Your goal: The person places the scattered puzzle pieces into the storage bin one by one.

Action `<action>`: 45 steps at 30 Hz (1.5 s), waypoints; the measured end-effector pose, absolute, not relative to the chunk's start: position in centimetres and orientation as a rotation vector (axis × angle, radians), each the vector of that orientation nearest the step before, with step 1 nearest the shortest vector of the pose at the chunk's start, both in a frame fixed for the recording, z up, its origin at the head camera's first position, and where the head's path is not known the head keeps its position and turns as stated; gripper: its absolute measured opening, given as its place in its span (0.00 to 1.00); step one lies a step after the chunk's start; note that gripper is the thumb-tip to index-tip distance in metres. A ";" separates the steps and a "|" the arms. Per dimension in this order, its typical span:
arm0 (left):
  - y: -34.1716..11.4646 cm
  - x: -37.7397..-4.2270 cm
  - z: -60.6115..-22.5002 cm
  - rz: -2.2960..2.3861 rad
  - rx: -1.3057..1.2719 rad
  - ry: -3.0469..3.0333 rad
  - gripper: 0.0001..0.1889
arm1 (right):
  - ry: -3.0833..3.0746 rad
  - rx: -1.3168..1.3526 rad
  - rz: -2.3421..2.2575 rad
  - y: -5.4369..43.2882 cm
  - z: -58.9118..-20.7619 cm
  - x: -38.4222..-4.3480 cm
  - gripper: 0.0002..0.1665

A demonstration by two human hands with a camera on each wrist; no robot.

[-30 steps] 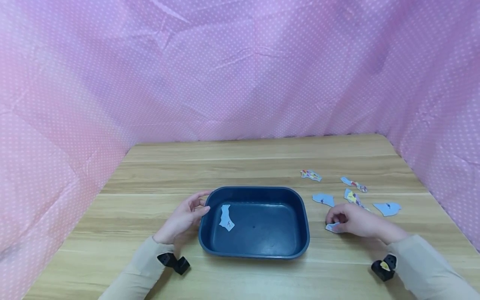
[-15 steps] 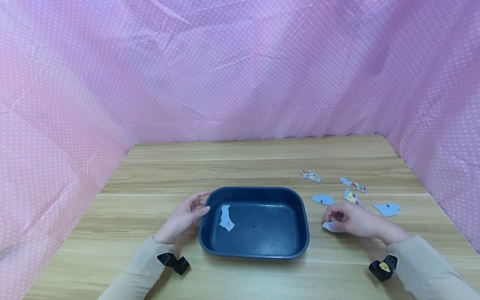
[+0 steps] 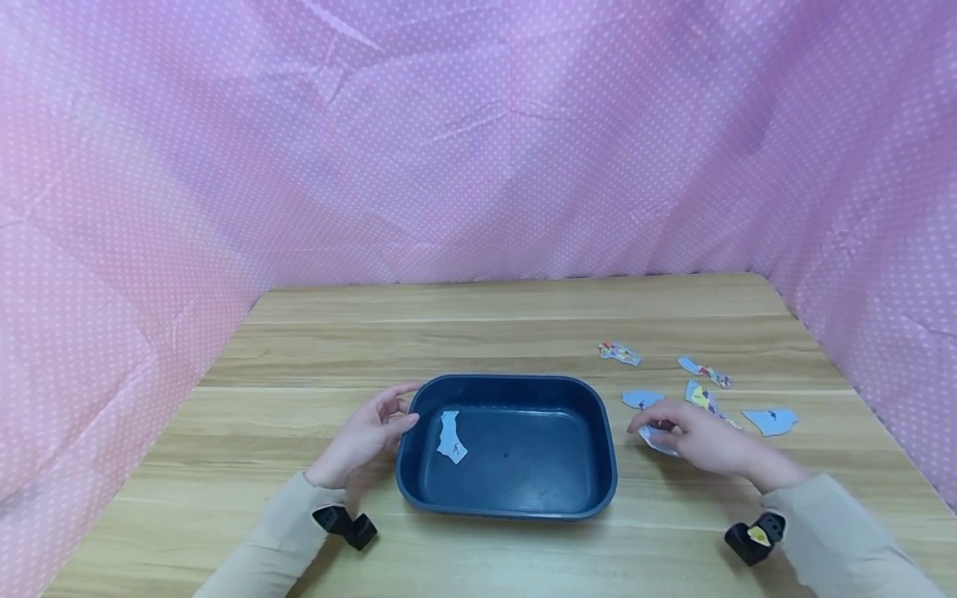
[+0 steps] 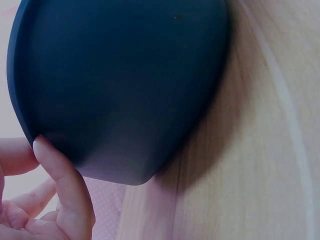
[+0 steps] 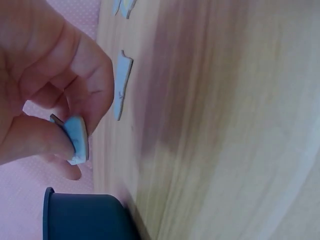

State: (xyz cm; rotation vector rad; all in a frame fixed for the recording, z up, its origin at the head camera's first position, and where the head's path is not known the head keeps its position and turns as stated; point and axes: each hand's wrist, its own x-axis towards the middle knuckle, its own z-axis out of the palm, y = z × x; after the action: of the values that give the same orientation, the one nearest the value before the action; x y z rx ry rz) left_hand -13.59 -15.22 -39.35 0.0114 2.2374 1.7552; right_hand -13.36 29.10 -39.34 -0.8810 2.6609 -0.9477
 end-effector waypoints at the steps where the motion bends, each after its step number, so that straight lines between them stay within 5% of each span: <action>1: -15.3 -13.6 -39.4 1.759 0.020 2.231 0.24 | 2.654 -0.850 -0.953 29.0 -39.2 -13.4 0.11; 13: -15.2 -13.8 -39.4 1.764 0.031 2.244 0.24 | 2.709 -0.897 -1.132 28.4 -37.7 -14.2 0.12; 31: -15.3 -13.6 -39.5 1.768 0.029 2.233 0.25 | 2.699 -0.550 -1.237 22.7 -32.8 -16.0 0.22; 45: -15.3 -13.5 -39.5 1.775 0.054 2.213 0.24 | 2.652 -0.666 -1.313 17.3 -31.9 -17.4 0.15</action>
State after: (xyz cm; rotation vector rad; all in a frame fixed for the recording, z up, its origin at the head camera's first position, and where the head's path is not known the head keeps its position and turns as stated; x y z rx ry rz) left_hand -13.54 -15.33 -39.54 0.0536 2.2133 1.7753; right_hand -17.37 17.30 -31.92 -0.6657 2.6523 -1.3131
